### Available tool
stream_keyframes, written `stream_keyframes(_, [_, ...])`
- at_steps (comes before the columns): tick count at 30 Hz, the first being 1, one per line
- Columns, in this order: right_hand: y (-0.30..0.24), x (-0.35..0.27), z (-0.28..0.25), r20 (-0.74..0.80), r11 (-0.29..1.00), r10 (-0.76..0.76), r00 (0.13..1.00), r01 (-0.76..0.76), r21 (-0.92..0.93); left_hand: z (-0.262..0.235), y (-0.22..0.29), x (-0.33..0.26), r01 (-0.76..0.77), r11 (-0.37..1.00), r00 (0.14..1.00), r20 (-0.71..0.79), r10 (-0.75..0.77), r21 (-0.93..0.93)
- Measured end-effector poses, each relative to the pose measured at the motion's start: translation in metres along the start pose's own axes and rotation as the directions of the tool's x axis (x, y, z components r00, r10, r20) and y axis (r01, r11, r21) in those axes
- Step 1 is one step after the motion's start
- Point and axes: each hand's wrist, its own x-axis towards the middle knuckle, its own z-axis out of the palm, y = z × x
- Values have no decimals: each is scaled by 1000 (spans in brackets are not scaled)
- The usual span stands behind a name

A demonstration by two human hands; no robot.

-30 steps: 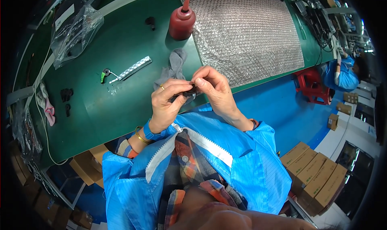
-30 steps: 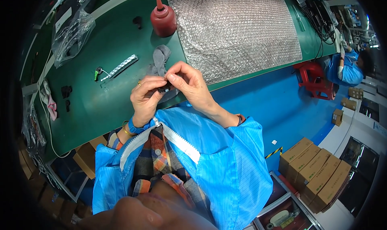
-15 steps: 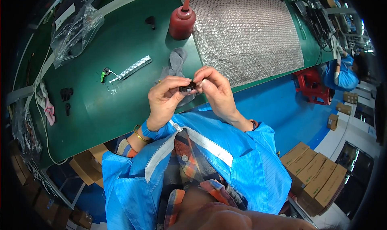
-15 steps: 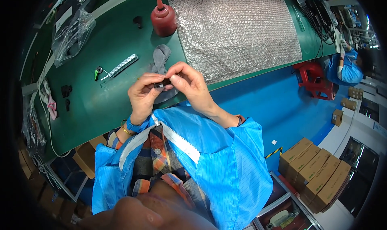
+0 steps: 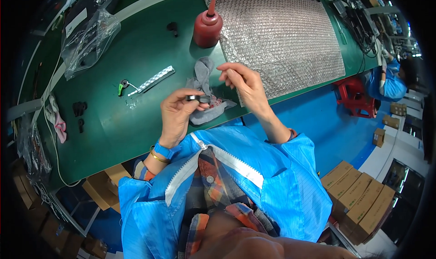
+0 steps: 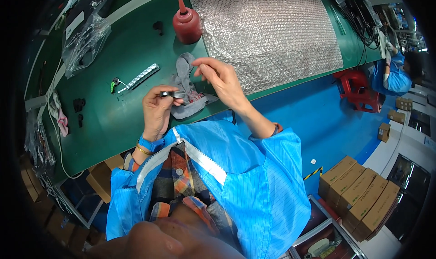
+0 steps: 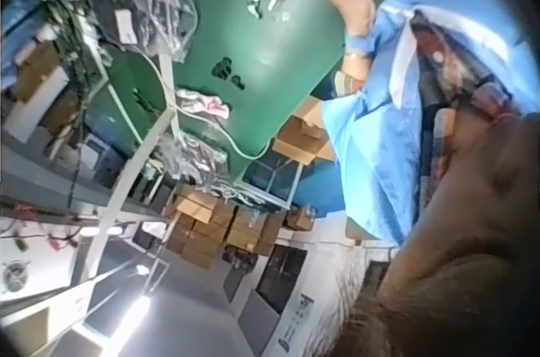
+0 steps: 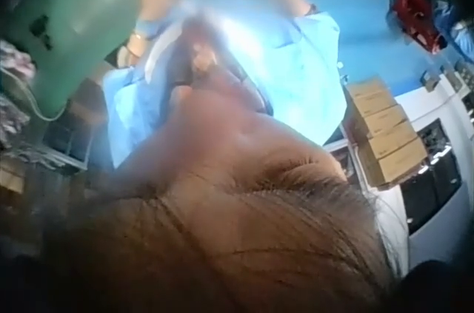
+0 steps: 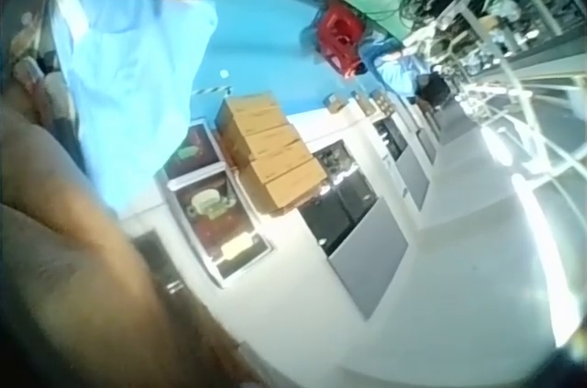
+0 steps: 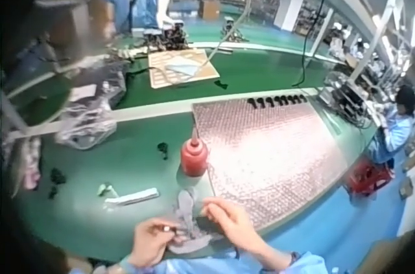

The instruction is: The person assembles small electronic parts and wires into a plastic housing by hand, then applies labels to the assembled components.

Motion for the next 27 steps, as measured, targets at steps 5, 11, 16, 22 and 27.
stream_keyframes(5, [20, 27, 4, 143, 579, -253, 957, 268, -770, -14, 3, -3, -74, 997, 993, -93, 72, -22])
stream_keyframes(11, [21, 39, 17, 206, 563, -187, 961, 277, -779, -18, 12, -3, -109, 994, 987, -122, 107, -15])
stream_keyframes(16, [-8, 29, 29, 232, 871, -263, 937, 333, -360, -18, 15, -2, -85, 996, 988, -130, 88, 29])
stream_keyframes(22, [-13, 17, 44, 292, 941, -258, 921, 308, -138, -16, 15, 5, -151, 962, 983, -72, 171, 226])
stream_keyframes(27, [-15, 15, 50, 274, 997, -81, 958, 73, 39, -16, 17, 9, -222, 923, 970, -24, 241, 316])
